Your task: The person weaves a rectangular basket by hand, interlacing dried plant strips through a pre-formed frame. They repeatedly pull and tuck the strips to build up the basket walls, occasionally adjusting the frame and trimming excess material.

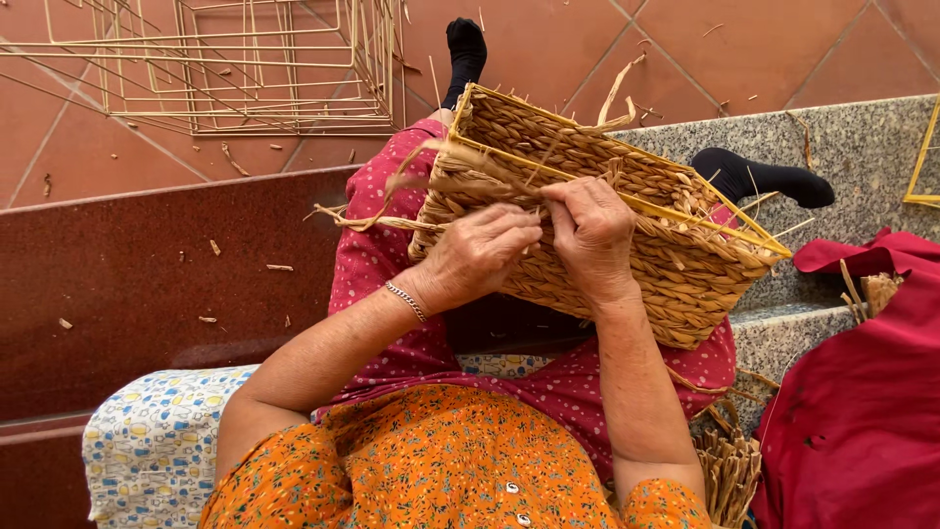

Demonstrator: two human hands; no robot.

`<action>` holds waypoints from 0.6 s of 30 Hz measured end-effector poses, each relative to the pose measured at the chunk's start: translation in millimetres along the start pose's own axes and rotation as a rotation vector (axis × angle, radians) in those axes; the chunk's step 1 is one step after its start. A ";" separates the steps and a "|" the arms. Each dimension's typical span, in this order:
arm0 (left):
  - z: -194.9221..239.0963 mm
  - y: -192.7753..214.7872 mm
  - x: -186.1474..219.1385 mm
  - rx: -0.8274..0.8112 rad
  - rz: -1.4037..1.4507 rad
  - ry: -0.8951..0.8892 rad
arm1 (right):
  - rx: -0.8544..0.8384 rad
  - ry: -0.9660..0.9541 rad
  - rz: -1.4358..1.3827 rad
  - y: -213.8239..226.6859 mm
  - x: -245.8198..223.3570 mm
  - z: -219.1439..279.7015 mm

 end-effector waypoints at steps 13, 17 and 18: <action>14.0 15.9 -36.4 -0.168 -0.520 -0.123 | 0.173 -0.029 0.053 -14.1 12.0 14.1; 22.3 20.7 -47.7 -0.175 -0.421 0.021 | 0.206 -0.237 0.015 -26.1 31.3 17.4; 22.9 26.9 -45.5 -0.092 -0.473 -0.001 | 0.250 -0.164 0.055 -27.2 29.0 17.7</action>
Point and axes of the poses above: each hand's wrist, its own z-axis away from the middle knuckle, its own y-axis out of the back of the hand, x = y × z, the point moved 5 cm from there along -z, towards the middle knuckle, and after that the axes turned 6 degrees about x, right-handed, at the moved point
